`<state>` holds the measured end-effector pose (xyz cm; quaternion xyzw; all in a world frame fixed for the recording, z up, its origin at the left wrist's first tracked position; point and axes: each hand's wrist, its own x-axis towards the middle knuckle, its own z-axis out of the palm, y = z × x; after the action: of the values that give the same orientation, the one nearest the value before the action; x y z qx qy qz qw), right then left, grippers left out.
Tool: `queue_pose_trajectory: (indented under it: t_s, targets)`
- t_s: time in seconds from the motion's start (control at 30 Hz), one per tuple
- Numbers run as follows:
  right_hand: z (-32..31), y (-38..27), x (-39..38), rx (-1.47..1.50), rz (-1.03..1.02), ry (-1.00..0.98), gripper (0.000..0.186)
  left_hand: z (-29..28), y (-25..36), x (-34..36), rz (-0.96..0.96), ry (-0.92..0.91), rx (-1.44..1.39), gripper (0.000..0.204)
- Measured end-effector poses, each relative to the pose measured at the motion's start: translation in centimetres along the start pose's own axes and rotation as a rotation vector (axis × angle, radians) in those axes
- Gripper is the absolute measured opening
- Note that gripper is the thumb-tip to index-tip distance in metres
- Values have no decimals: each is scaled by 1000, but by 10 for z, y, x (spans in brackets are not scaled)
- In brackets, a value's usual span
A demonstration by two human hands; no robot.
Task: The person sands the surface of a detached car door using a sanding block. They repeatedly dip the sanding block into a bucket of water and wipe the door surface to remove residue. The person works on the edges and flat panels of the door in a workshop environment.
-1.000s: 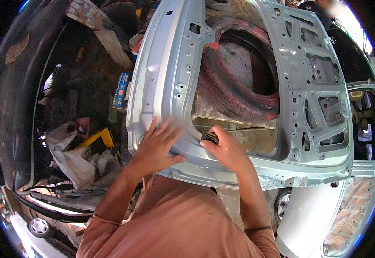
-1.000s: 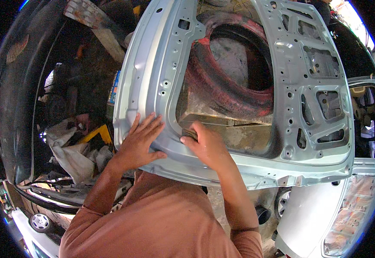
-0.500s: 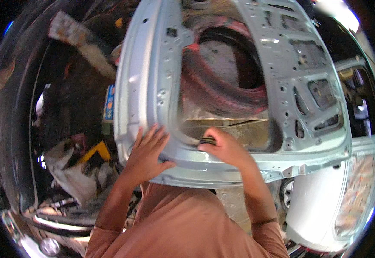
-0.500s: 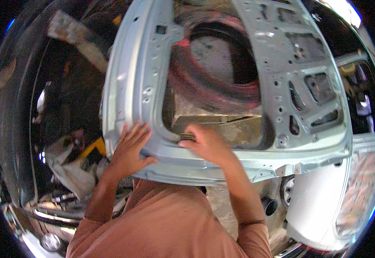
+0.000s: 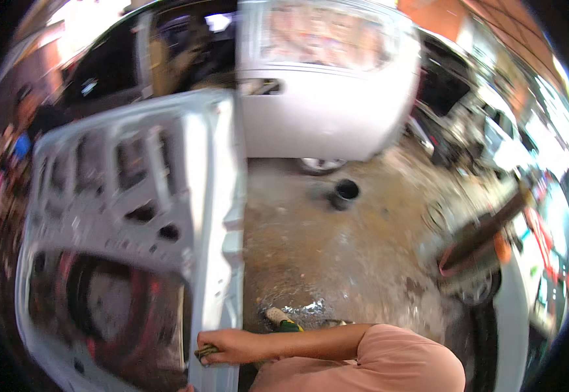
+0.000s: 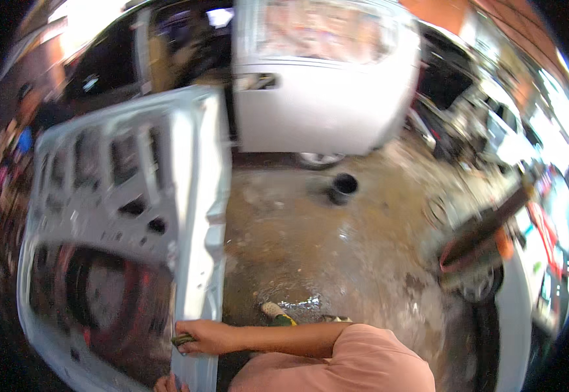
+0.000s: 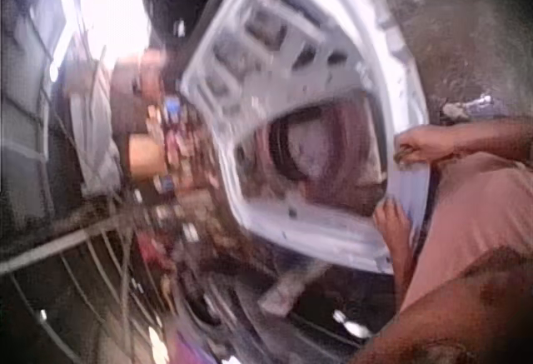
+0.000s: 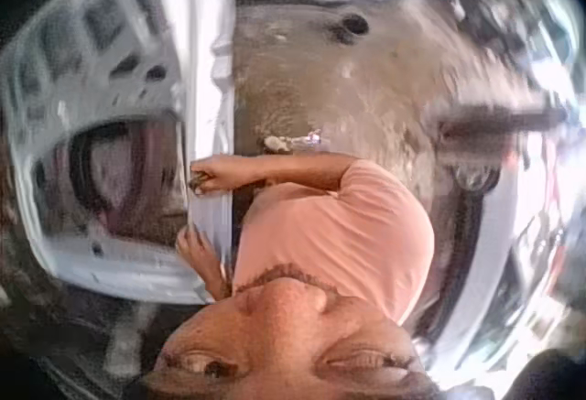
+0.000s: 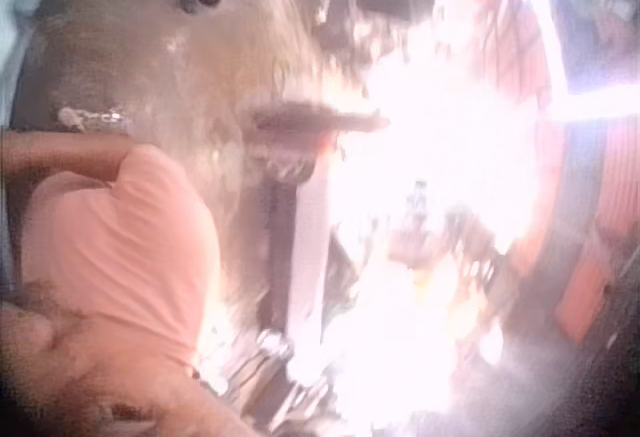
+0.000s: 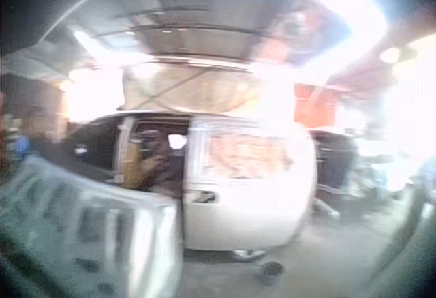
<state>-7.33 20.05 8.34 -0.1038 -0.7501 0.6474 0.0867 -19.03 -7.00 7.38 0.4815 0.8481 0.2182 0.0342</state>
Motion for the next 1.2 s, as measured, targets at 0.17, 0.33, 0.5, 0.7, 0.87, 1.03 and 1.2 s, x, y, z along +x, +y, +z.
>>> queue_pose_trajectory:
  t_s: [0.17, 0.33, 0.5, 0.7, 0.87, 1.03, 1.2]
  targets:
    - [-25, 21, -55, 2, -66, 318, 31, 10, 9, 35, 148, -31, -11, 43]
    - [-36, 39, -86, -15, -63, 481, 34, 26, 12, 75, 312, -19, 3, 48]
    - [-46, 52, -95, -15, -42, 499, 34, 25, 44, 104, 295, -59, -24, 48]
    - [-39, 45, -88, 36, -171, 464, 33, 23, 57, 114, 254, -30, 19, 43]
    - [-36, 50, -90, -21, -134, 437, 31, 26, 58, 115, 231, -23, 24, 38]
    - [-33, 50, -87, -38, -146, 434, 30, 18, 66, 112, 201, -35, -5, 36]
    - [-31, 47, -91, -13, -158, 438, 29, 17, 62, 110, 187, -42, -25, 35]
